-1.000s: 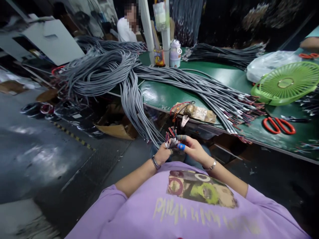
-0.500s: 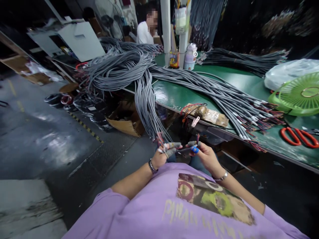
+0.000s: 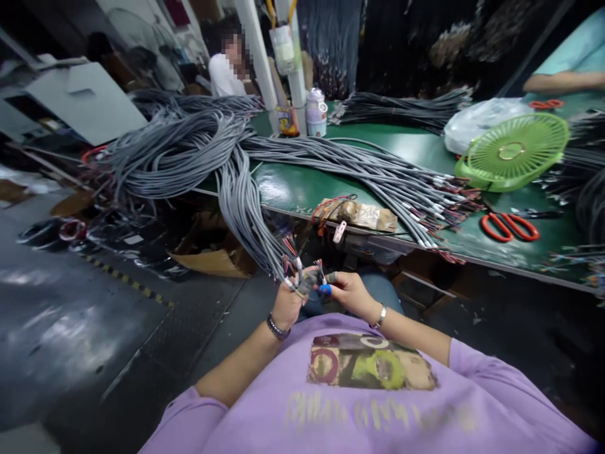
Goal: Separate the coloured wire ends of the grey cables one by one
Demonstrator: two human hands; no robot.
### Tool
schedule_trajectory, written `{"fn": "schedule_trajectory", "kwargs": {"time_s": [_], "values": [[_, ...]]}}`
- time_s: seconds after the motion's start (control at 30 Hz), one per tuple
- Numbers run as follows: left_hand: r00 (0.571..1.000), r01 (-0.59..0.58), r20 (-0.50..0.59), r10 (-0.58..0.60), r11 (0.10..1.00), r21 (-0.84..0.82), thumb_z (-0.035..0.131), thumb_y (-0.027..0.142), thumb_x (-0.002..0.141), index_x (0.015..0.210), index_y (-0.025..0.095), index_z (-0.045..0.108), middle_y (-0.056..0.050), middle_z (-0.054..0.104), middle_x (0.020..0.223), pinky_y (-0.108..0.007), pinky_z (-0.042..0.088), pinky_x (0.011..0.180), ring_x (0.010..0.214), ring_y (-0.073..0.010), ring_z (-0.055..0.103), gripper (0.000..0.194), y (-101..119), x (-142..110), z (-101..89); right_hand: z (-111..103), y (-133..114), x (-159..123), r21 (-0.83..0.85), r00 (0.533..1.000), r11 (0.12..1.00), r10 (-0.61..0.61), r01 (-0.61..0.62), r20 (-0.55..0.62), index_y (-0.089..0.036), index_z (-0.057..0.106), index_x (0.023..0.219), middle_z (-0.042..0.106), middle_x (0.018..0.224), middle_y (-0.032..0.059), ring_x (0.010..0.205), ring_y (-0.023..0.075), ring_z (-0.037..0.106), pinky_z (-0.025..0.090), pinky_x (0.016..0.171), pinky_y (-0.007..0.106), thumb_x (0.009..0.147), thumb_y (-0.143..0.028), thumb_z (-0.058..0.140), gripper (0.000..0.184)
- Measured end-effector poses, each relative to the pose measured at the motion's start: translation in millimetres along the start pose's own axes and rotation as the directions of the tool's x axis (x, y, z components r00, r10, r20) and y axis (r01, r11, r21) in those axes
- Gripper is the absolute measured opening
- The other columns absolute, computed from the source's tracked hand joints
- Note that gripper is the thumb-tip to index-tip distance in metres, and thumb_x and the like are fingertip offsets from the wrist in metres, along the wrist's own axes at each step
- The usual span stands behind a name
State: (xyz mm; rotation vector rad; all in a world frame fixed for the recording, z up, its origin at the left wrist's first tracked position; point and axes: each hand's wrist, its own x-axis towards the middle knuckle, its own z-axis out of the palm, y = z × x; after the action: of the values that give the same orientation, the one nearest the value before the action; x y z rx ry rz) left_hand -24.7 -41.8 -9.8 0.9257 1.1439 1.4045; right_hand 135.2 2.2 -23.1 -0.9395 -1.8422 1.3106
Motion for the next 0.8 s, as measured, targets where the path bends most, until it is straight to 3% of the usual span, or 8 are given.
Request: {"fn": "schedule_trajectory", "kwargs": {"time_s": [0.13, 0.27, 0.33, 0.4, 0.53, 0.63, 0.8], "values": [[0.998, 0.009, 0.063, -0.012, 0.999, 0.041, 0.076, 0.040, 0.064, 0.092, 0.016, 0.073, 0.002, 0.059, 0.055, -0.020, 0.029, 0.040, 0.042, -0.0047, 0.038, 0.037, 0.1, 9.4, 24.1, -5.3, 1.0, -2.2, -0.303, 0.983, 0.953, -0.050, -0.006, -0.176, -0.016, 0.057, 0.060, 0.054, 0.057, -0.0001, 0.054, 0.0100, 0.043, 0.031, 0.051, 0.022, 0.076, -0.029, 0.062, 0.021], [0.999, 0.030, 0.025, -0.032, 0.995, 0.096, 0.078, 0.035, 0.062, 0.086, 0.017, 0.074, 0.004, 0.058, 0.052, -0.021, 0.032, 0.044, 0.042, -0.0054, 0.039, 0.030, 1.2, 15.2, 32.9, -6.3, 2.7, -5.3, -0.420, 0.981, 0.907, -0.071, -0.011, -0.179, -0.016, 0.052, 0.058, 0.052, 0.057, -0.0005, 0.053, 0.0097, 0.040, 0.028, 0.052, 0.023, 0.073, -0.020, 0.061, 0.018], [0.999, 0.033, -0.005, -0.032, 0.995, 0.097, 0.077, 0.035, 0.063, 0.081, 0.016, 0.074, 0.003, 0.058, 0.053, -0.020, 0.029, 0.042, 0.041, -0.0048, 0.038, 0.026, -0.8, 18.3, 30.2, -6.2, 4.2, -6.4, -0.349, 0.990, 0.936, -0.082, 0.036, -0.117, -0.016, 0.055, 0.063, 0.055, 0.060, 0.0005, 0.055, 0.0104, 0.043, 0.031, 0.054, 0.023, 0.076, -0.023, 0.060, 0.016], [0.999, 0.034, -0.030, -0.032, 0.996, 0.088, 0.075, 0.035, 0.066, 0.076, 0.015, 0.072, 0.002, 0.058, 0.053, -0.020, 0.026, 0.039, 0.040, -0.0043, 0.036, 0.023, -3.7, 21.0, 23.8, -7.8, 5.7, -6.6, -0.171, 0.997, 0.985, -0.049, 0.037, -0.066, -0.016, 0.059, 0.069, 0.058, 0.063, 0.0012, 0.057, 0.0112, 0.047, 0.035, 0.055, 0.023, 0.079, -0.028, 0.058, 0.016], [0.998, 0.053, -0.037, -0.050, 0.994, 0.099, 0.072, 0.035, 0.069, 0.071, 0.013, 0.070, 0.000, 0.061, 0.056, -0.020, 0.023, 0.037, 0.037, -0.0039, 0.034, 0.022, -7.1, 21.7, 10.7, -17.3, 4.5, -1.1, 0.156, 0.983, 0.980, 0.144, -0.125, -0.112, -0.016, 0.061, 0.078, 0.059, 0.064, 0.0007, 0.055, 0.0113, 0.050, 0.041, 0.051, 0.023, 0.080, -0.041, 0.056, 0.026], [0.997, 0.072, -0.001, -0.073, 0.989, 0.128, 0.072, 0.033, 0.069, 0.069, 0.013, 0.069, 0.000, 0.060, 0.053, -0.019, 0.024, 0.037, 0.037, -0.0041, 0.036, 0.020, -6.9, 19.2, 8.8, -22.9, -2.0, 9.5, 0.191, 0.982, 0.970, 0.167, -0.147, -0.092, -0.015, 0.061, 0.083, 0.060, 0.069, 0.0009, 0.056, 0.0107, 0.051, 0.042, 0.052, 0.023, 0.078, -0.045, 0.059, 0.030], [0.997, 0.066, 0.040, -0.072, 0.989, 0.130, 0.076, 0.028, 0.064, 0.065, 0.013, 0.068, 0.000, 0.062, 0.056, -0.019, 0.030, 0.041, 0.042, -0.0057, 0.044, 0.016, -3.8, 18.1, 15.3, -16.5, -11.1, 26.5, 0.283, 0.982, 0.940, 0.176, -0.190, 0.076, -0.016, 0.057, 0.081, 0.062, 0.066, 0.0003, 0.059, 0.0122, 0.056, 0.044, 0.054, 0.023, 0.070, -0.045, 0.069, 0.033]]}}
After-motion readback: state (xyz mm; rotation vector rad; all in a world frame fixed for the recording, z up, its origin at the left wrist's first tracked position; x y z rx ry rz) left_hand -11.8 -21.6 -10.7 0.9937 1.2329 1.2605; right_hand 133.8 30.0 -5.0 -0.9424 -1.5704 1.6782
